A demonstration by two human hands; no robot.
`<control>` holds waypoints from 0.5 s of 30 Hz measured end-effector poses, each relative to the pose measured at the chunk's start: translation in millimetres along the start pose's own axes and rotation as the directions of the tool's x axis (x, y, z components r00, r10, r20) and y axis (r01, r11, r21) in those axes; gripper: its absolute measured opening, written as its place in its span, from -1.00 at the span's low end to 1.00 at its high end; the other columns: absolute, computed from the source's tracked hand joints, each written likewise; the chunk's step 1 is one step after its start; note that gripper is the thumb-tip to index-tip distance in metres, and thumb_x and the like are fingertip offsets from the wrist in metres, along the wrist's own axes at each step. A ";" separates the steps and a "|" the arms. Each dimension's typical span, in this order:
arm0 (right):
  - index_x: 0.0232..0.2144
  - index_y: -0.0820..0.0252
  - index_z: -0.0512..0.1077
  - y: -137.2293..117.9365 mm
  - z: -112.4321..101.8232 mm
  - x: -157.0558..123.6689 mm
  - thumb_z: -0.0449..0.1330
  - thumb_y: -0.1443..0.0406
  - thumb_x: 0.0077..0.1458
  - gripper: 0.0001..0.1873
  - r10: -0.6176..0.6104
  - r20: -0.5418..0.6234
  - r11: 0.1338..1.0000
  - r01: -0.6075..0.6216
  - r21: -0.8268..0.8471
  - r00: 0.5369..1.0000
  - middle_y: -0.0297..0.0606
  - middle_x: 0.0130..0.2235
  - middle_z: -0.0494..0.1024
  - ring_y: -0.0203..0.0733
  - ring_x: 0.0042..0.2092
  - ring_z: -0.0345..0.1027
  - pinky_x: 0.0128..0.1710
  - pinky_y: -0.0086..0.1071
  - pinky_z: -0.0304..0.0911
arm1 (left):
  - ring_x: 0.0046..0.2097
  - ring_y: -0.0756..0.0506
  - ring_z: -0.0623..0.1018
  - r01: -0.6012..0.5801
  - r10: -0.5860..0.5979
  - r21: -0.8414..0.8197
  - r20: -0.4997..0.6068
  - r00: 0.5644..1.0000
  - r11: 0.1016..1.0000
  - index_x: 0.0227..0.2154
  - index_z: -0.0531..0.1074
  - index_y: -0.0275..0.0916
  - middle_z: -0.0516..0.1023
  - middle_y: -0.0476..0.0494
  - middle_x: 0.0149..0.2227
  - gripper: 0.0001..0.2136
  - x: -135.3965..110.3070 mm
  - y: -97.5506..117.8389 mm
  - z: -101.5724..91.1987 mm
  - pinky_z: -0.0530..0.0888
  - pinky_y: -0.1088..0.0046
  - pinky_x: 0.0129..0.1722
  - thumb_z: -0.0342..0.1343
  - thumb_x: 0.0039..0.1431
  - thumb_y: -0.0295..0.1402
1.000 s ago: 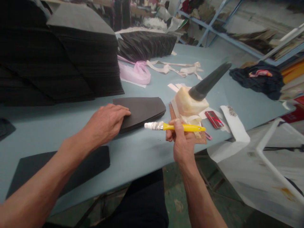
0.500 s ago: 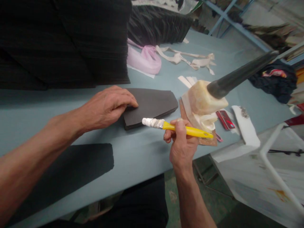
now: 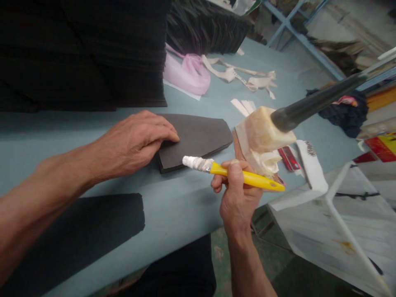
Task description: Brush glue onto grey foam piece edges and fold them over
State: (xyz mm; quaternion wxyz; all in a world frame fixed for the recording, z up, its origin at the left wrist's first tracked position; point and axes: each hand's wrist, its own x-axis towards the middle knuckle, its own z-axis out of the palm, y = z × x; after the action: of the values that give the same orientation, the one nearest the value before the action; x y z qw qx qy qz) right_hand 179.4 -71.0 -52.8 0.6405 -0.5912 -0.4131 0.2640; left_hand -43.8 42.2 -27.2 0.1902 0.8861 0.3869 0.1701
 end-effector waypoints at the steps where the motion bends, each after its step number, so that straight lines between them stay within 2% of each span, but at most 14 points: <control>1: -0.34 0.10 0.47 0.1 0.6 -0.2 0.29 0.03 0.32 -0.68 0.003 0.000 1.000 -0.003 0.004 1.000 -0.54 -0.63 0.48 -0.36 -0.63 0.35 -0.60 -0.48 0.25 | 0.21 -0.27 0.61 -0.008 0.008 -0.002 -0.005 1.000 1.000 -0.01 0.67 -0.10 0.70 -0.08 0.12 -0.52 -0.1 0.2 0.4 0.42 0.05 0.43 -0.20 0.37 -0.27; 7: -0.36 0.10 0.44 -1.7 4.5 -2.5 0.29 -0.03 0.30 -0.64 0.026 -0.003 1.000 -0.026 -0.005 1.000 -0.54 -0.65 0.47 -0.37 -0.65 0.31 -0.61 -0.48 0.24 | 0.23 -0.26 0.60 -0.004 0.004 0.002 -0.003 1.000 1.000 0.00 0.65 -0.11 0.70 -0.08 0.14 -0.52 -1.3 -0.3 2.5 0.42 0.06 0.44 -0.20 0.37 -0.29; 15: -0.39 0.11 0.45 -7.2 11.6 -13.4 0.31 -0.01 0.29 -0.63 0.085 0.067 0.996 -0.087 0.032 0.994 -0.53 -0.66 0.47 -0.38 -0.65 0.32 -0.61 -0.51 0.27 | 0.24 -0.23 0.60 -0.047 0.047 0.014 -0.006 0.999 0.999 0.04 0.64 -0.15 0.69 -0.10 0.15 -0.53 -2.0 -1.7 3.4 0.41 0.13 0.43 -0.18 0.34 -0.38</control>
State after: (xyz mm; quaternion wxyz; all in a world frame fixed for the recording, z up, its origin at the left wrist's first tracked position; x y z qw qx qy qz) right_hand 161.6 -77.0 -49.2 0.6249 -0.5879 -0.4035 0.3179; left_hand -44.6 41.1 -31.2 0.1787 0.8958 0.3677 0.1743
